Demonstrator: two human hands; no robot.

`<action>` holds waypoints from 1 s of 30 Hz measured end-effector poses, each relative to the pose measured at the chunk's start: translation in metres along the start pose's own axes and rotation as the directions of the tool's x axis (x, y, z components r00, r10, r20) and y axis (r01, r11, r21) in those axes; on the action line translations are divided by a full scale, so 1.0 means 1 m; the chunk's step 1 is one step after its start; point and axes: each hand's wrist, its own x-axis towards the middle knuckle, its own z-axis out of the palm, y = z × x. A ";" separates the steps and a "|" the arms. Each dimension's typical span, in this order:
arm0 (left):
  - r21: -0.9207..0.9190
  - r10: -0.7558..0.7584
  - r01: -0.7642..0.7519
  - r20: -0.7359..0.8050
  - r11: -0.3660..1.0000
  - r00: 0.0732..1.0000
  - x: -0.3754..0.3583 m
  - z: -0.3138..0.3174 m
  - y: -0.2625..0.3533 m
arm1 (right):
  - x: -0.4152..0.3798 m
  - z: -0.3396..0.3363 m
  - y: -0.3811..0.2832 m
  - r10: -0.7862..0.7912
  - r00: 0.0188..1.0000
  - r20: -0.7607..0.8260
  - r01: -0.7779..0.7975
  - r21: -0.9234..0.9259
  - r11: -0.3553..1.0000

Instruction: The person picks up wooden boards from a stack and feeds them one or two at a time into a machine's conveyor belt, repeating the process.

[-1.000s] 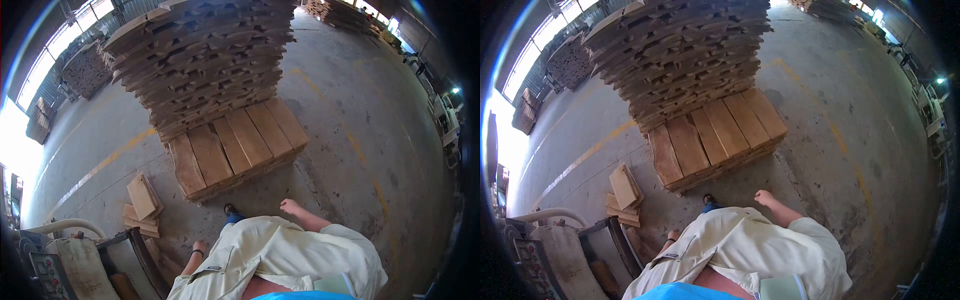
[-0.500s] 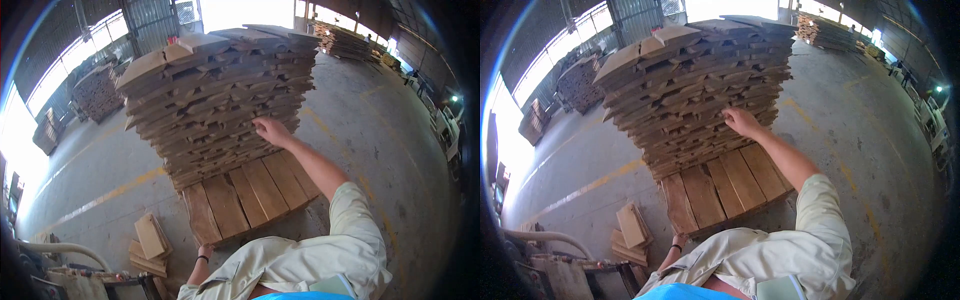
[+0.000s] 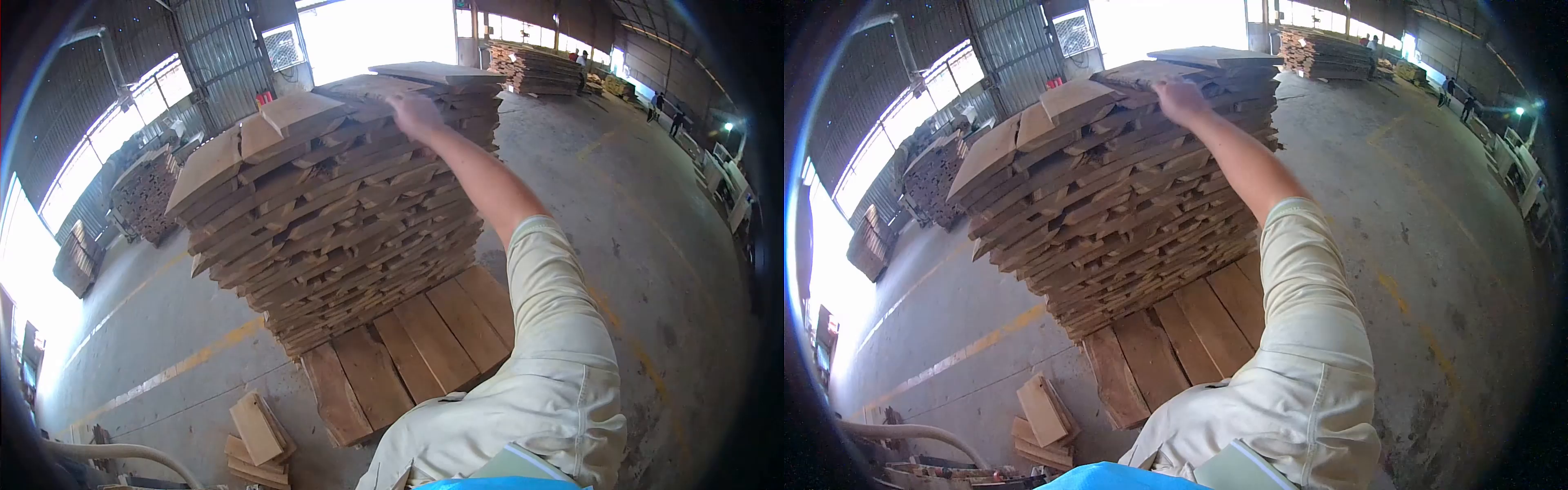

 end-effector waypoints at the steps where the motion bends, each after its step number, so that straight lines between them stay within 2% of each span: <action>1: 0.010 0.002 -0.002 -0.002 1.000 1.000 0.001 0.005 0.005 | 0.004 0.006 0.026 0.033 0.999 -0.027 -0.034 -0.032 0.999; 3: 0.013 0.012 -0.012 -0.022 1.000 1.000 0.005 0.017 0.027 | 0.010 0.017 0.076 0.095 0.992 -0.087 -0.103 -0.086 0.991; 5: 0.008 0.028 -0.028 -0.061 1.000 0.998 0.011 0.029 0.056 | 0.012 -0.009 0.101 0.225 0.972 0.071 -0.215 -0.131 0.968; 8: -0.010 0.051 -0.053 -0.124 0.999 0.991 0.017 0.051 0.106 | 0.017 0.021 0.162 0.191 0.980 0.050 -0.176 -0.221 0.959; 11: -0.024 0.067 -0.072 -0.167 0.997 0.984 0.017 0.080 0.148 | 0.029 0.049 0.209 0.140 0.981 0.138 -0.109 -0.210 0.972; 13: -0.032 0.070 -0.077 -0.180 0.997 0.981 0.012 0.098 0.165 | 0.033 0.062 0.225 0.106 0.985 0.137 -0.080 -0.184 0.980; 17: -0.030 0.059 -0.065 -0.168 0.997 0.984 -0.006 0.135 0.167 | 0.042 0.064 0.235 0.085 0.958 0.274 -0.068 -0.071 0.995; 21: -0.008 0.078 -0.079 -0.111 0.997 0.991 -0.021 0.159 0.136 | 0.044 0.051 0.243 -0.043 0.955 0.293 0.064 -0.063 0.996; 23: -0.010 0.157 -0.159 -0.072 0.987 0.985 -0.023 0.157 0.125 | 0.044 0.038 0.239 -0.086 0.936 0.341 0.113 -0.059 0.992; 25: -0.026 0.329 -0.330 -0.027 0.944 0.944 0.003 0.136 0.135 | 0.036 0.014 0.227 -0.139 0.931 0.338 0.153 -0.016 0.988; 26: -0.225 0.288 -0.301 -0.088 0.927 0.953 0.015 0.127 0.157 | 0.029 0.000 0.221 -0.165 0.927 0.336 0.172 0.008 0.985; 27: -0.417 0.246 -0.287 -0.149 0.863 0.958 -0.005 0.118 0.214 | 0.023 -0.014 0.214 -0.185 0.931 0.315 0.191 0.013 0.982; 28: 0.243 0.631 -0.585 -0.216 0.774 0.745 -0.026 0.103 0.275 | 0.016 -0.028 0.207 -0.204 0.934 0.294 0.208 0.019 0.978; 29: 0.304 0.707 -0.641 -0.223 0.705 0.671 -0.031 0.086 0.326 | 0.010 -0.039 0.201 -0.222 0.937 0.270 0.224 0.022 0.974; 30: 0.289 0.751 -0.693 -0.239 0.661 0.616 -0.038 0.069 0.385 | 0.005 -0.047 0.197 -0.238 0.934 0.265 0.247 0.001 0.969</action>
